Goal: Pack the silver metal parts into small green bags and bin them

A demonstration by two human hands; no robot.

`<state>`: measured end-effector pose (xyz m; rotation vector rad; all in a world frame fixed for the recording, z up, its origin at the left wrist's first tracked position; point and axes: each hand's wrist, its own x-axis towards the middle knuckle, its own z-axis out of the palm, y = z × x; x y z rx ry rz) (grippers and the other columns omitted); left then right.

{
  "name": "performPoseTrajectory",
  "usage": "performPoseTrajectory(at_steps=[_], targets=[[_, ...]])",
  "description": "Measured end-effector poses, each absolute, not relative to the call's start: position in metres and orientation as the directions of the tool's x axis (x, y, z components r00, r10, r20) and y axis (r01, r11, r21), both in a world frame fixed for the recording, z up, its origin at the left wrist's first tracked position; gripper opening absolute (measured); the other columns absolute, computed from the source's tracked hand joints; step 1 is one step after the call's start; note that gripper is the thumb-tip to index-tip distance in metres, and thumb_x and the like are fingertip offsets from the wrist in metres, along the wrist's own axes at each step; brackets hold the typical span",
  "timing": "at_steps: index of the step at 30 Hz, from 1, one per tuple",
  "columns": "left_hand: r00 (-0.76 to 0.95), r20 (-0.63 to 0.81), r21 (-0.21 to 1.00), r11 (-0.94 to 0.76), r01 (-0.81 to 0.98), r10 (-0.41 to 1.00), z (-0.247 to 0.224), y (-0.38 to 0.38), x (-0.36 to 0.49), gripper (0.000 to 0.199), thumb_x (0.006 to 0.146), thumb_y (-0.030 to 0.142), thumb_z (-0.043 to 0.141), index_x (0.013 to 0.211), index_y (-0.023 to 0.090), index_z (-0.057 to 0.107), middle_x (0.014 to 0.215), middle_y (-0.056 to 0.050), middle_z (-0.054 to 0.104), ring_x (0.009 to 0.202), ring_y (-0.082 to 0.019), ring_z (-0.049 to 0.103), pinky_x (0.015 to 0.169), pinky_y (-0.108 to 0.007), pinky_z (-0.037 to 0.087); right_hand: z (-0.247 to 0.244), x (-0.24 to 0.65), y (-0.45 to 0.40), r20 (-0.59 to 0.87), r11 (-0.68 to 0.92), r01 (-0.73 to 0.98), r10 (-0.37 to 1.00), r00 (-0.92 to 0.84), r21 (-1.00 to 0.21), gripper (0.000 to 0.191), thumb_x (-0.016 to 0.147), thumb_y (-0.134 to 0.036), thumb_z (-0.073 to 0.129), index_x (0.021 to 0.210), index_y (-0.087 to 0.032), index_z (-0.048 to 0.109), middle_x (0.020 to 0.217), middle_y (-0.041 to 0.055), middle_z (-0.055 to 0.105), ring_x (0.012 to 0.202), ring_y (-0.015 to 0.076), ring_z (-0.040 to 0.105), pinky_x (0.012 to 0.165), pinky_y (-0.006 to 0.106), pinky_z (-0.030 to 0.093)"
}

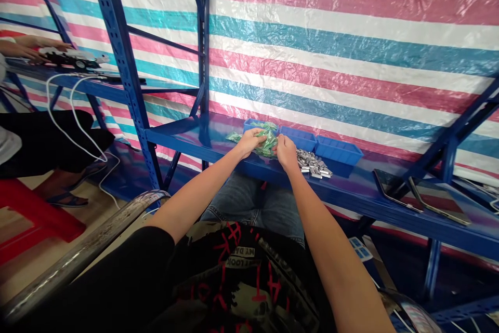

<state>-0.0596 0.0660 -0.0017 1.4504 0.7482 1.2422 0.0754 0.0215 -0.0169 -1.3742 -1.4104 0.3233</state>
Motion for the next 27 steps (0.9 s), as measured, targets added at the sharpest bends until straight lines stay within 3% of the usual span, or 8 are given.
performPoseTrajectory(at_steps=[4,10,18,27], targets=[[0.28,0.305,0.952,-0.278,-0.131,0.91,-0.003,0.066,-0.06,0.02,0.077,0.012,0.062,0.097,0.013,0.061,0.076,0.0,0.06,0.063,-0.009,0.051,0.062,-0.021,0.042,-0.016,0.075,0.019,0.5,0.286,0.584,0.831,0.244,-0.76,0.031,0.088,-0.042,0.036,0.071,-0.019,0.047,0.063,0.0023,0.059,0.055,0.0148,0.054,0.058,0.027,0.04],[0.342,0.335,0.942,-0.32,-0.102,0.878,-0.001,0.062,-0.061,0.025,0.076,0.018,0.063,0.101,0.013,0.059,0.073,0.001,0.057,0.057,-0.008,0.049,0.057,-0.021,0.039,-0.014,0.074,0.017,0.527,0.272,0.654,0.819,0.228,-0.706,0.034,0.089,-0.044,0.036,0.069,-0.019,0.048,0.064,0.0029,0.059,0.061,0.0156,0.053,0.06,0.027,0.036],[0.437,0.443,0.879,-0.476,-0.038,0.783,-0.009,0.069,-0.058,0.022,0.069,0.015,0.066,0.09,0.013,0.063,0.082,-0.001,0.062,0.078,-0.012,0.056,0.071,-0.022,0.043,-0.011,0.072,0.016,0.562,0.237,0.755,0.802,0.203,-0.611,0.031,0.089,-0.037,0.033,0.066,-0.019,0.043,0.07,0.0043,0.055,0.067,0.0165,0.046,0.066,0.028,0.031],[0.433,0.48,0.842,-0.538,0.016,0.763,-0.014,0.074,-0.054,0.018,0.069,0.014,0.064,0.086,0.013,0.064,0.077,-0.002,0.062,0.074,-0.013,0.058,0.072,-0.024,0.046,-0.016,0.076,0.022,0.566,0.213,0.811,0.807,0.168,-0.544,0.028,0.089,-0.035,0.03,0.069,-0.02,0.042,0.075,0.0081,0.057,0.072,0.0196,0.048,0.07,0.031,0.034]])
